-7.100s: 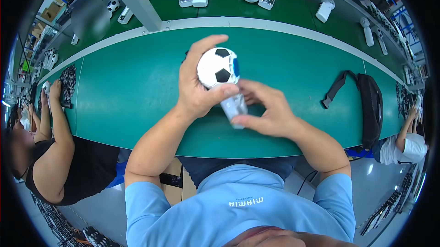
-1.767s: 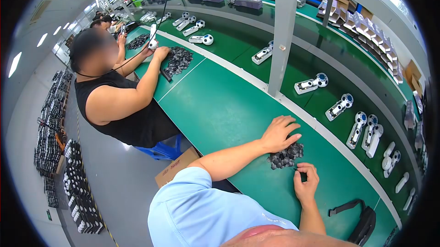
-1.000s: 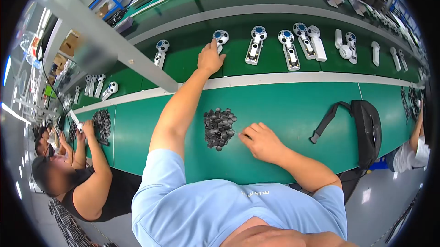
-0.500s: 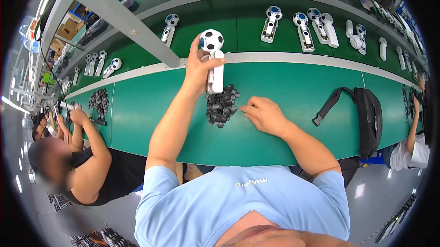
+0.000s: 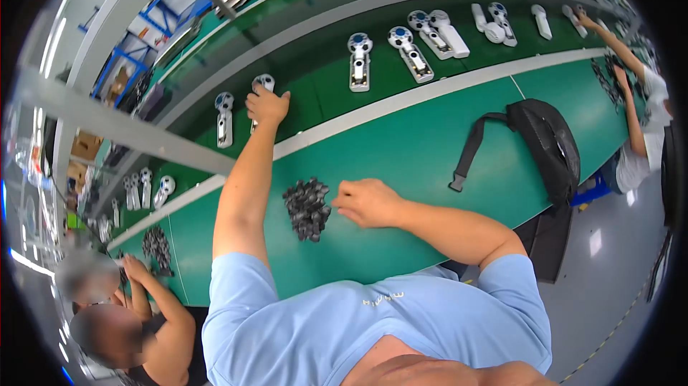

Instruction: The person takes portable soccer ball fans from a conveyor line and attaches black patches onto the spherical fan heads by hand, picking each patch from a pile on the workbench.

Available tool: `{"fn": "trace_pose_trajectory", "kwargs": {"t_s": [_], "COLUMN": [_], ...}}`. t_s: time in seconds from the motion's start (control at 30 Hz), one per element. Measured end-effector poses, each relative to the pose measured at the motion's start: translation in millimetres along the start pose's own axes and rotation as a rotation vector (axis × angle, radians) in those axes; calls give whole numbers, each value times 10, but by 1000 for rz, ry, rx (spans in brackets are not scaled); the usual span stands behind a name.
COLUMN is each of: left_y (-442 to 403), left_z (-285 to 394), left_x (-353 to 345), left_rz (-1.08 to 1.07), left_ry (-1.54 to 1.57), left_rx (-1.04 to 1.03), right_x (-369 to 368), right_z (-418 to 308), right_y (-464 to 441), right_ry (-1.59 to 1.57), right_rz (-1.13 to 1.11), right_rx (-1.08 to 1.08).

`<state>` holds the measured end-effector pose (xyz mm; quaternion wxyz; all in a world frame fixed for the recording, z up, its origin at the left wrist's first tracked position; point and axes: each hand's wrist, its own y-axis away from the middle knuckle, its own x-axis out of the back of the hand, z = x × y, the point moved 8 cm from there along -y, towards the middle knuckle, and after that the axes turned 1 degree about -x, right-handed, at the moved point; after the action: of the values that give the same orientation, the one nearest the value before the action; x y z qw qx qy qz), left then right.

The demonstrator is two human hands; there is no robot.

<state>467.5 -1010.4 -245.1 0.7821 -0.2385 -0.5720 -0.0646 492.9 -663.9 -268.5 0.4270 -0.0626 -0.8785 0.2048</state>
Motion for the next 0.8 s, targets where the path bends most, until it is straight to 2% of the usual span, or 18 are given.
{"fn": "trace_pose_trajectory", "kwargs": {"t_s": [0.07, 0.17, 0.2, 0.27, 0.4, 0.43, 0.5, 0.57, 0.63, 0.67, 0.73, 0.77, 0.8], "left_y": [46, 260, 327, 513, 418, 300, -37, -321, -442, -469, -484, -461, -445], "left_z": [162, 761, 819, 1038, 705, 524, -26, -712, -1335, -1563, -2019, -2045, -1966], "left_x": [-88, -210, -231, -181, -36, -7, 196, 230, 177, 159, -139, -160, -92], "left_rz": [43, 115, 109, 9, 117, 123, 303, 460, 261, 261, 2, 3, 130], "left_ry": [-141, 71, 68, 192, 290, 271, 300, 141, -72, -68, -105, -101, -118], "left_rx": [37, -442, -438, -586, -606, -594, -419, -263, 74, 73, 223, 218, 94], "right_x": [-48, -143, -158, -174, -210, -251, -292, -338, -368, -381, -411, -435, -459], "right_z": [30, 19, 15, -8, -53, -75, -69, -80, -92, -100, -120, -135, -148], "right_y": [-48, -49, -54, -92, -158, -182, -200, -248, -274, -284, -312, -331, -348], "right_ry": [-1, -15, -19, -27, -59, -74, -52, -37, -23, -14, -6, -3, -2], "right_rz": [17, -9, -5, -9, 60, 58, 52, 49, 43, 41, 41, 39, 37], "right_rx": [-19, -16, -20, -8, 8, 26, 15, 7, -2, -8, -13, -16, -21]}}
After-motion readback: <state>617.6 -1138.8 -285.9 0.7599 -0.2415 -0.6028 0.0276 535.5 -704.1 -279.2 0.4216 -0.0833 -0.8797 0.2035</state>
